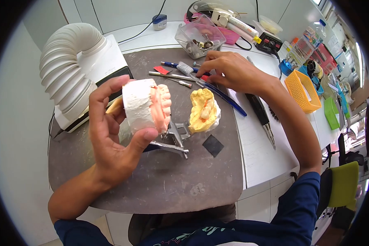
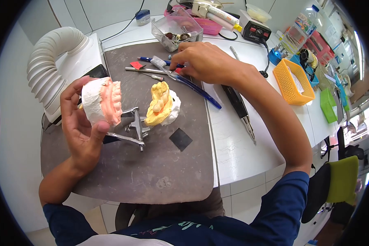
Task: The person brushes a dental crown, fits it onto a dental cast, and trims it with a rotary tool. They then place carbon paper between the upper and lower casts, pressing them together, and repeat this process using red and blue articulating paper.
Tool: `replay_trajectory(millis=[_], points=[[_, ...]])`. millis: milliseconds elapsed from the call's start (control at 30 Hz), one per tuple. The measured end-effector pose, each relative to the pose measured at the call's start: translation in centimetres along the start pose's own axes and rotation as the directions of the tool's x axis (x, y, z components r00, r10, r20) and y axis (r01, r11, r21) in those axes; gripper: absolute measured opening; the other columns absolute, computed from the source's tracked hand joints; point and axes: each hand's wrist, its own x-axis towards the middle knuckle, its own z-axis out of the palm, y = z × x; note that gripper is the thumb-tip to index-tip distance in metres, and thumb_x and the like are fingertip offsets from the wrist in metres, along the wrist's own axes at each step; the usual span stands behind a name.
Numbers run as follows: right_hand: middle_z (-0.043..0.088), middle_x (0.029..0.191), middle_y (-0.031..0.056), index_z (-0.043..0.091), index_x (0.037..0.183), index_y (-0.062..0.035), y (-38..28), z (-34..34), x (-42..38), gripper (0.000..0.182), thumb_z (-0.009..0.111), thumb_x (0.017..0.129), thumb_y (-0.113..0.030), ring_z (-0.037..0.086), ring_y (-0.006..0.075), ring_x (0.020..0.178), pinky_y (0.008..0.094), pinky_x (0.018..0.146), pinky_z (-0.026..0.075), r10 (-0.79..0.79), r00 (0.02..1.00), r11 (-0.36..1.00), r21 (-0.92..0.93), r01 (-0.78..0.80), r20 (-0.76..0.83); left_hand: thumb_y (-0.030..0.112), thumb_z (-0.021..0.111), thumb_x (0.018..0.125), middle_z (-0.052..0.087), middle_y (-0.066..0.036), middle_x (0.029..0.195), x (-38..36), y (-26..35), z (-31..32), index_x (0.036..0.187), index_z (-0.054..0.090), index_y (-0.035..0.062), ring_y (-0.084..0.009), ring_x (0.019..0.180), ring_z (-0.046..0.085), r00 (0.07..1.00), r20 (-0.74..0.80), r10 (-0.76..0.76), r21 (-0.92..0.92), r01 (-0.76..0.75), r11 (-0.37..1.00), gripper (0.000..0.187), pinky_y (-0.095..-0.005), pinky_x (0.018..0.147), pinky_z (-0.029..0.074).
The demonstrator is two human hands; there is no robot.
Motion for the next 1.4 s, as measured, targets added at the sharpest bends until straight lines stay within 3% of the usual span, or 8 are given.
replay_trajectory(millis=[167,467,600,667,800,967,1133,1400], points=[[0.062,0.099,0.0118,0.069,0.100,-0.0080,-0.9,-1.7,0.9,0.014,0.070,0.087,-0.012,0.064,0.0268,0.087,0.0402,0.075,0.049,0.030,0.987,0.999,0.014,-0.032,0.158,0.025,0.080,0.085,0.046,-0.015,0.134,0.0,0.0,0.0,0.142,0.030,-0.0008,-0.0249,0.120,0.056,0.999,0.028,0.043,0.046,-0.045,0.998,0.080,-0.0378,0.104,0.045],[0.065,0.078,0.0114,0.065,0.107,-0.0095,-1.1,-1.3,1.4,0.021,0.069,0.089,-0.019,0.065,0.0275,0.076,0.0420,0.070,0.048,0.077,0.982,0.997,-0.007,-0.077,0.173,0.028,0.074,0.090,0.045,-0.016,0.136,0.2,-0.2,0.1,0.143,0.033,-0.0007,-0.0244,0.119,0.056,0.995,0.021,0.097,0.030,-0.098,0.995,0.072,-0.0383,0.105,0.044],[0.069,0.087,0.0141,0.065,0.110,-0.0103,-0.9,-1.6,1.8,0.026,0.067,0.084,-0.013,0.068,0.0290,0.082,0.0431,0.073,0.050,0.090,0.970,0.996,-0.024,-0.087,0.226,0.029,0.069,0.094,0.049,-0.015,0.133,0.6,0.2,-0.2,0.144,0.036,-0.0008,-0.0228,0.115,0.058,0.998,0.043,0.045,0.017,-0.046,0.999,0.067,-0.0361,0.100,0.046],[0.063,0.075,0.0106,0.060,0.107,-0.0085,-0.7,-1.4,2.0,0.018,0.065,0.092,-0.017,0.063,0.0246,0.071,0.0398,0.067,0.047,0.094,0.958,0.995,0.012,-0.101,0.270,0.029,0.067,0.096,0.050,-0.015,0.132,0.7,0.1,-0.2,0.145,0.037,-0.0010,-0.0219,0.113,0.059,0.998,0.050,0.026,0.023,-0.027,0.999,0.065,-0.0350,0.099,0.047],[0.060,0.071,0.0081,0.058,0.106,-0.0082,-0.9,-1.7,2.5,0.019,0.066,0.091,-0.017,0.058,0.0202,0.067,0.0367,0.063,0.045,0.195,0.916,0.969,0.074,-0.234,0.350,0.031,0.063,0.098,0.050,-0.015,0.133,0.7,-0.4,-0.4,0.145,0.038,-0.0003,-0.0194,0.111,0.060,0.993,0.091,0.069,0.003,-0.069,0.998,0.062,-0.0325,0.095,0.048],[0.060,0.069,0.0079,0.059,0.108,-0.0083,-0.7,-1.5,2.3,0.019,0.065,0.092,-0.017,0.059,0.0180,0.062,0.0345,0.058,0.045,0.184,0.922,0.976,0.049,-0.213,0.340,0.029,0.056,0.102,0.048,-0.014,0.135,0.7,0.6,-0.2,0.147,0.033,0.0006,-0.0181,0.110,0.057,0.990,0.138,-0.018,-0.066,0.028,0.997,0.058,-0.0315,0.097,0.045],[0.064,0.067,0.0070,0.059,0.109,-0.0086,-1.1,-1.6,1.7,0.019,0.064,0.093,-0.016,0.064,0.0149,0.053,0.0301,0.051,0.049,0.176,0.937,0.974,0.084,-0.210,0.301,0.027,0.050,0.102,0.045,-0.015,0.138,1.0,-0.2,-0.7,0.147,0.032,0.0004,-0.0177,0.113,0.055,0.988,0.153,0.020,-0.038,-0.015,0.999,0.055,-0.0309,0.098,0.043],[0.066,0.070,0.0076,0.059,0.107,-0.0105,-0.5,-0.2,1.0,0.016,0.063,0.095,-0.019,0.065,0.0170,0.054,0.0314,0.052,0.050,0.187,0.958,0.973,0.095,-0.211,0.216,0.029,0.049,0.101,0.044,-0.015,0.139,1.4,-0.3,-0.8,0.146,0.033,0.0010,-0.0191,0.117,0.054,0.991,0.133,-0.024,-0.011,0.026,1.000,0.055,-0.0311,0.101,0.040]])
